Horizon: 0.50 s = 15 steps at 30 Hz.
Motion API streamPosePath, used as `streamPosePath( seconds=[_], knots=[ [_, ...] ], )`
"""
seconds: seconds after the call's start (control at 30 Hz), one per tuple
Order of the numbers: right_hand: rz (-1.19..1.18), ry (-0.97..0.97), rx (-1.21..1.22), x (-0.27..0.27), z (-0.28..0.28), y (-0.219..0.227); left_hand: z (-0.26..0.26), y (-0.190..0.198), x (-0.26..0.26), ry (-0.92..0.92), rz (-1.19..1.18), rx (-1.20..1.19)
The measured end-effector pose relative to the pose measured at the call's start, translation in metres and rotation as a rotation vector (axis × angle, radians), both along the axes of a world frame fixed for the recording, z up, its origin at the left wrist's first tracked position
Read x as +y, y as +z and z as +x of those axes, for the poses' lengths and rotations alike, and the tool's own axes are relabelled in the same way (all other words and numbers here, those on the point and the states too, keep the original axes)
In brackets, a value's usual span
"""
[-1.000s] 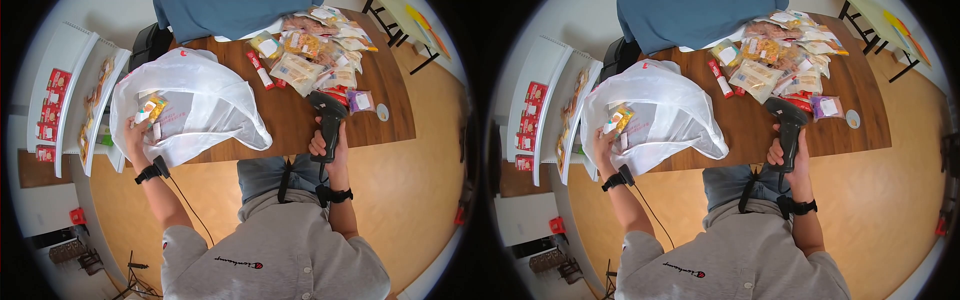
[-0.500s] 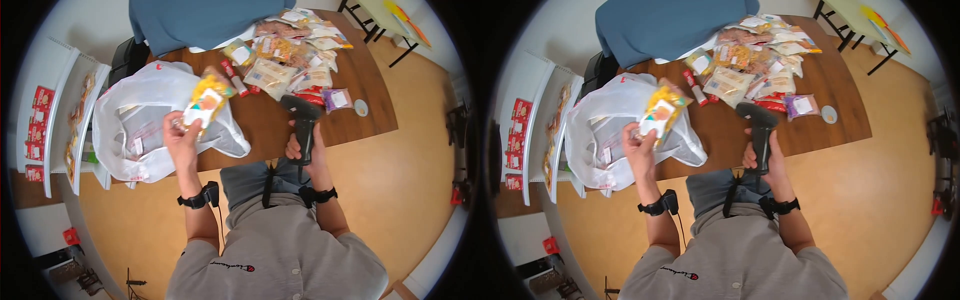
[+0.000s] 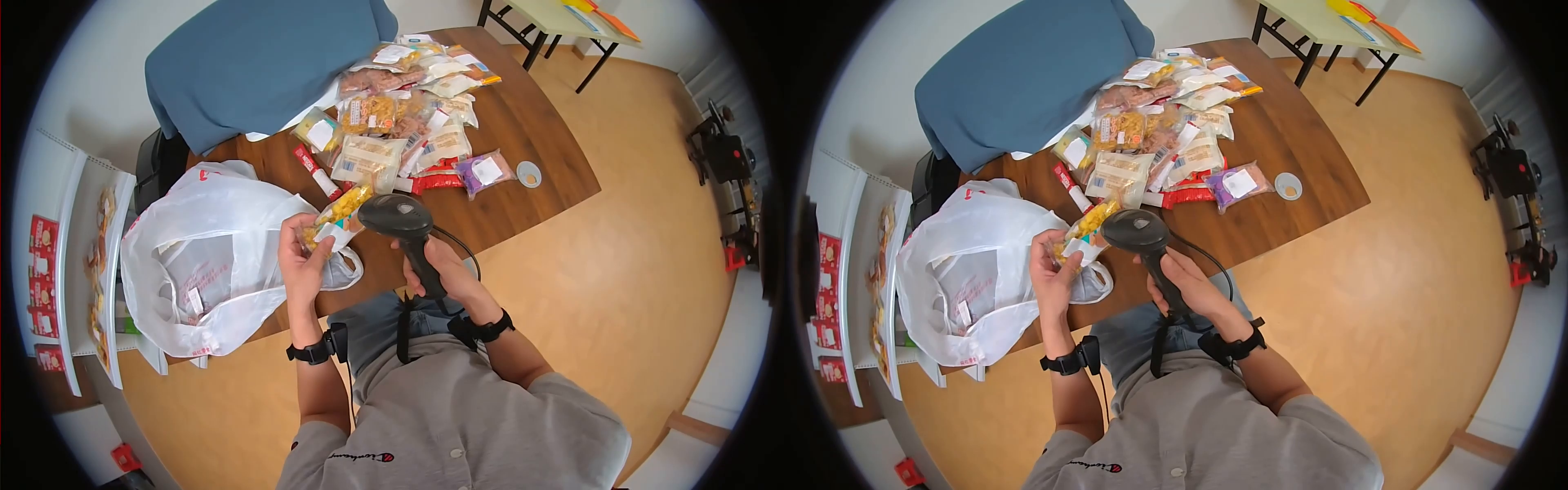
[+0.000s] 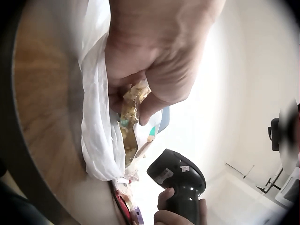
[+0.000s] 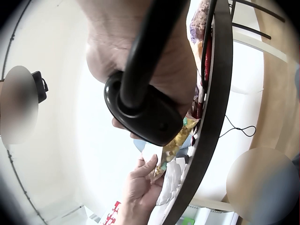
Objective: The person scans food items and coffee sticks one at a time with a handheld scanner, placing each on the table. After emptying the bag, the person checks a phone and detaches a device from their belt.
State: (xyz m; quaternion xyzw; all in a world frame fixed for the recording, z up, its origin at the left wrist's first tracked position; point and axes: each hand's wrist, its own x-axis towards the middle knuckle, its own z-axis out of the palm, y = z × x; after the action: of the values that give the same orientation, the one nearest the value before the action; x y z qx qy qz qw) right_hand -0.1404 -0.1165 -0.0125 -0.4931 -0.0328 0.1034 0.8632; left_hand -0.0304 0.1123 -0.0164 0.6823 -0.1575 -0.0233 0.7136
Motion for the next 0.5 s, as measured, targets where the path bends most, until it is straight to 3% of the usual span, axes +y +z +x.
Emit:
streamPosePath(
  seconds=[0.27, 0.37, 0.5],
  knots=[
    [-0.033, 0.04, -0.044, -0.002, -0.004, 0.0, 0.001, 0.018, -0.006, 0.053, -0.054, -0.02],
    [0.03, 0.021, -0.02, -0.006, -0.004, -0.003, 0.009, 0.022, -0.008, 0.045, -0.161, -0.015],
    [0.222, -0.036, 0.078, -0.008, -0.001, -0.015, 0.033, 0.048, -0.02, 0.116, -0.053, -0.06]
  ],
)
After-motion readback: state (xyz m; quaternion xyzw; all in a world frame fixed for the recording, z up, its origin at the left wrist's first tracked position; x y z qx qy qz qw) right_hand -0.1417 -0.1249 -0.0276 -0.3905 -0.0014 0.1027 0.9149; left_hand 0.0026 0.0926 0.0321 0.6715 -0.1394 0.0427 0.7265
